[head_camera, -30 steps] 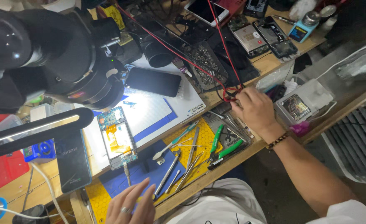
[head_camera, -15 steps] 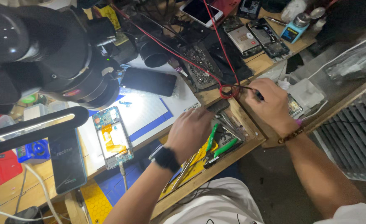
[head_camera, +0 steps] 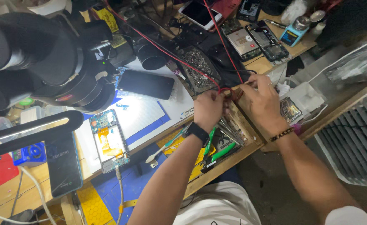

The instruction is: The person manipulates an internal phone circuit board and battery within a chassis, connecting cables by hand and then using multimeter probes to check specific points on the motherboard.

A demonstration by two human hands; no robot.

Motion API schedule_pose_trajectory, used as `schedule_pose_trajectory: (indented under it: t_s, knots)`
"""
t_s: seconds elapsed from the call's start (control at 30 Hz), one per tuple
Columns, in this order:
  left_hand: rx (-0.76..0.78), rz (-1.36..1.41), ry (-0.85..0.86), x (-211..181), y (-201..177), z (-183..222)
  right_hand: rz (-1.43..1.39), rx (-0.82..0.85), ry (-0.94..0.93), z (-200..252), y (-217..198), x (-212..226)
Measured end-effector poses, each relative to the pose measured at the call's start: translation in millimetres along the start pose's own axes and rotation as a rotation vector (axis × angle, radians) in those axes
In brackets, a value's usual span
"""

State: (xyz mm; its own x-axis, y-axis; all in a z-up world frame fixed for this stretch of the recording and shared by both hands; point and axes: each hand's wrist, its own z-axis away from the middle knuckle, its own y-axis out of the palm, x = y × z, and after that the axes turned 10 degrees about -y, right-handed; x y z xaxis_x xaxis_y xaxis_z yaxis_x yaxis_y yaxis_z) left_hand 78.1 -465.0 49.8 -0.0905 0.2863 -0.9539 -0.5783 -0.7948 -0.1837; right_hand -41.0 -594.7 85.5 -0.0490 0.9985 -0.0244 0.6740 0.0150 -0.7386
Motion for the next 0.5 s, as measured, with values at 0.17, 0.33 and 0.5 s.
schedule_pose_trajectory:
  t_s: [0.17,0.33,0.5]
  knots:
    - [0.22,0.414,-0.24,6,1,-5,-0.48,0.112,0.285,3,6,9]
    - [0.355,0.566,-0.191,21,12,-16,-0.745,0.185,0.495,34,33,-7]
    - [0.261,0.35,-0.134,46,24,-21,-0.49,0.215,0.277,66,14,-2]
